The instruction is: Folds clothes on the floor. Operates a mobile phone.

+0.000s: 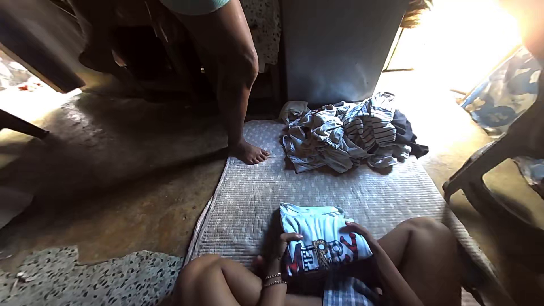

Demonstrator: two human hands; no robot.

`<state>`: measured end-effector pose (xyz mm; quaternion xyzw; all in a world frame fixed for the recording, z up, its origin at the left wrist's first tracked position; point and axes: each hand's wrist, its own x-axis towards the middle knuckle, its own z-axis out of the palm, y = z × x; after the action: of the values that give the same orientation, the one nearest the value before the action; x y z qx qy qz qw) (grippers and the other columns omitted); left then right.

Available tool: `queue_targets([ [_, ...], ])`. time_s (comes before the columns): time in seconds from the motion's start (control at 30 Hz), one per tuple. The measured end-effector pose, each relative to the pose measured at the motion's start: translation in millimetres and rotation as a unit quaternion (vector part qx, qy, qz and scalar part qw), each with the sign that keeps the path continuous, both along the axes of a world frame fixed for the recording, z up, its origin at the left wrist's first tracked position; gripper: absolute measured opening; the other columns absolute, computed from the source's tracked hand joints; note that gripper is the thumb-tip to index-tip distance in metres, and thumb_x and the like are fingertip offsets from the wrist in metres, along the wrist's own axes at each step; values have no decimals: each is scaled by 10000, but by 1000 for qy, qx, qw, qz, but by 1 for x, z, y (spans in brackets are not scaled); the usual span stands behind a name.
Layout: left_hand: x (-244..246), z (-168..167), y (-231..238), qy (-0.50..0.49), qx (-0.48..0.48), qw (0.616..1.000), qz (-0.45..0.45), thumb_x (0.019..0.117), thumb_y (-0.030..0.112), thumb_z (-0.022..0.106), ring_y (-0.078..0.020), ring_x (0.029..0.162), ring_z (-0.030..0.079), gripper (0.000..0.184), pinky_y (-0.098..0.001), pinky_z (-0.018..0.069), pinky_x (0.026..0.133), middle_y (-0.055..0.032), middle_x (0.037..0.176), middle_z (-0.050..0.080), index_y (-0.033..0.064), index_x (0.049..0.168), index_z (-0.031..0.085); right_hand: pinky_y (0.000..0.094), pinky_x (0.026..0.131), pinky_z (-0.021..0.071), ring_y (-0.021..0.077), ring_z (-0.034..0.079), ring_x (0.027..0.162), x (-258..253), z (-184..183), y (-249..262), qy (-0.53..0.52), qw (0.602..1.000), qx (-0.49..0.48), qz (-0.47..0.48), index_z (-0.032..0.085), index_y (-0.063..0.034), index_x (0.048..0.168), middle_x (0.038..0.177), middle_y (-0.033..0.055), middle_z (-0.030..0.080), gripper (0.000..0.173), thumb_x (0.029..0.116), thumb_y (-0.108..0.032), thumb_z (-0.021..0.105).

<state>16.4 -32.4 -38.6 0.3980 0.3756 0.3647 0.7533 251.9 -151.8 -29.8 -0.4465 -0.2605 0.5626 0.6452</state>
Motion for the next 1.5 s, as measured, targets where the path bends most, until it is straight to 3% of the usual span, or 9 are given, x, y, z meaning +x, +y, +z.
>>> queue_targets([
  [0.2, -8, 31, -21, 59, 36, 997, 29, 839, -17, 561, 6, 643, 638, 219, -193, 541, 660, 57, 680, 692, 115, 712, 680, 339, 735, 608, 130, 699, 797, -11, 11, -25, 94, 994, -62, 0, 692, -95, 984, 872, 36, 714, 151, 927, -216, 622],
  [0.33, -3, 37, -15, 79, -1, 996, 47, 868, -42, 551, -8, 653, 635, 161, -183, 545, 652, 31, 705, 672, 68, 820, 659, 409, 961, 567, 210, 679, 1086, -5, -5, -34, -11, 998, 54, 26, 694, -33, 1225, 1200, 122, 707, 271, 1018, -151, 565],
  [0.47, 1, 25, -1, 121, 20, 991, 57, 948, -44, 483, 6, 655, 595, 218, -176, 513, 678, 53, 697, 633, 36, 850, 660, 306, 637, 574, 100, 665, 659, 0, 4, 3, 23, 982, -172, 79, 658, -83, 852, 729, 3, 690, 42, 889, -83, 638],
  [0.67, -11, 17, -4, 128, 212, 966, 73, 958, -78, 449, 99, 745, 586, 233, -93, 469, 772, 1, 785, 683, -162, 919, 663, 250, 654, 576, 50, 666, 665, 4, 8, 2, 10, 983, -159, 92, 624, -104, 945, 746, -41, 696, 132, 834, -37, 655],
  [0.77, -1, 29, -8, 94, 97, 985, 106, 962, -61, 468, 58, 700, 637, 208, -137, 539, 710, 62, 738, 688, 2, 870, 644, 259, 672, 598, 58, 697, 699, 6, 2, 3, 60, 989, -95, 101, 653, -127, 974, 793, -31, 736, 210, 776, -68, 692],
  [0.87, 11, 25, 0, 129, -89, 982, 102, 1021, 74, 507, -62, 679, 637, 141, -231, 543, 623, -25, 788, 659, 20, 1007, 637, 269, 638, 578, 79, 663, 672, 2, 3, 14, 54, 976, -198, 74, 592, -88, 975, 761, -3, 681, 81, 938, -30, 552],
  [0.93, 16, 4, 9, 193, -170, 958, 126, 980, 128, 571, -108, 559, 529, 96, -262, 441, 490, -43, 694, 562, 52, 932, 606, 318, 589, 550, 138, 624, 652, -4, 3, 21, 47, 952, -303, 10, 571, -35, 1068, 784, 57, 627, 91, 1004, -69, 517],
  [1.1, 14, 8, 10, 263, -128, 953, 85, 970, 85, 618, -147, 731, 536, 139, -315, 450, 634, -94, 870, 600, -11, 1065, 651, 354, 587, 549, 166, 619, 655, -5, -2, 22, 16, 942, -335, 17, 572, -26, 1103, 803, 75, 624, 167, 1026, -149, 488],
  [1.5, 17, 15, 6, 246, -186, 949, 66, 894, 63, 699, -191, 786, 597, 182, -360, 502, 689, -122, 900, 633, 7, 1057, 643, 358, 616, 541, 169, 607, 682, -6, 3, 24, -7, 938, -345, 21, 548, -27, 1148, 839, 85, 604, 180, 1009, -133, 508],
])
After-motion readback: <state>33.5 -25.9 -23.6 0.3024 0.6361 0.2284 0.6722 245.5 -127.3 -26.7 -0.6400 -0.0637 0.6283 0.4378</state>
